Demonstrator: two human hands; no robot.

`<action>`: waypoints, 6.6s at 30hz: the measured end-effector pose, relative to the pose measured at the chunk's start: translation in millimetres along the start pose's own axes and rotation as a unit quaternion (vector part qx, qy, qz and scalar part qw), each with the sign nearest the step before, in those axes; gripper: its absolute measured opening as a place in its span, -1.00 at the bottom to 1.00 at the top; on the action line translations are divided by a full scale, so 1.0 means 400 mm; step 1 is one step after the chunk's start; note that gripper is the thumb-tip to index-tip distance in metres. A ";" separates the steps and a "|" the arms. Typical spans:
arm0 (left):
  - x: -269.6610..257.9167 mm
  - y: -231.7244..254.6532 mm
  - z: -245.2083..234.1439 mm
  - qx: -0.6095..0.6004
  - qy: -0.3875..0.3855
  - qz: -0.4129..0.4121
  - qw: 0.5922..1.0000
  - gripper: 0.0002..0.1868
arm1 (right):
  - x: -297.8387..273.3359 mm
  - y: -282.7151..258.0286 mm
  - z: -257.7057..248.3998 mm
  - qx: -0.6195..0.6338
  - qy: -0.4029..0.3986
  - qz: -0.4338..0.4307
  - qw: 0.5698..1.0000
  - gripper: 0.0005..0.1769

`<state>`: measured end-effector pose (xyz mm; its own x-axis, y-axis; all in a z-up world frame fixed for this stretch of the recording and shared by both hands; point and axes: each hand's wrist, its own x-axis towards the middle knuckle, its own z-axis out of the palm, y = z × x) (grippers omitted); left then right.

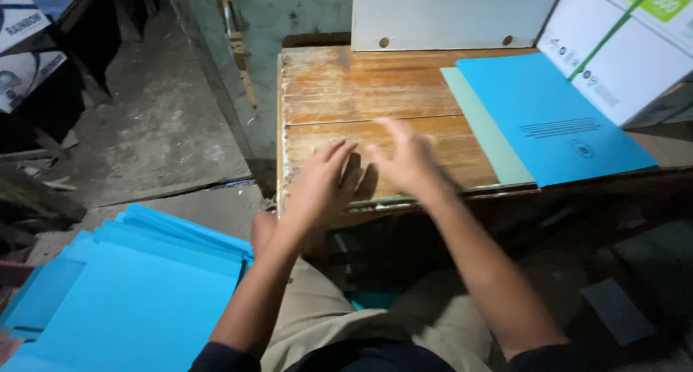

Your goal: The person folds multiple light blue sheets of paper on a wooden table. They fold each sheet in half, then fold the side flaps inward, and finally fold the bottom section upward to create a compact shape. The folded sheets are stacked on the left side of the table.

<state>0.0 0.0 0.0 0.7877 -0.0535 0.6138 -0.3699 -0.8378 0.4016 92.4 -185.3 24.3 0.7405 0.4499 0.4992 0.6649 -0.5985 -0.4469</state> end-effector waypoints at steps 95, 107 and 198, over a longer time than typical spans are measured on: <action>0.189 -0.130 -0.006 0.245 -0.310 -0.121 0.911 -0.27 | 0.183 -0.041 0.079 -0.112 -0.258 0.084 0.956 -0.21; 0.185 -0.117 -0.015 0.231 -0.296 -0.131 0.917 -0.28 | 0.172 0.274 -0.016 -0.292 -0.203 0.145 0.923 -0.30; 0.036 -0.244 -0.345 0.071 -0.210 -0.192 0.956 -0.60 | 0.016 0.123 -0.061 -0.116 -0.210 0.176 0.955 -0.04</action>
<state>-20.4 156.0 63.5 0.9914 0.0834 0.1008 0.0325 -0.9031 0.4281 127.4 -228.3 23.6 0.9207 0.3900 -0.0150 0.3634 -0.8707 -0.3314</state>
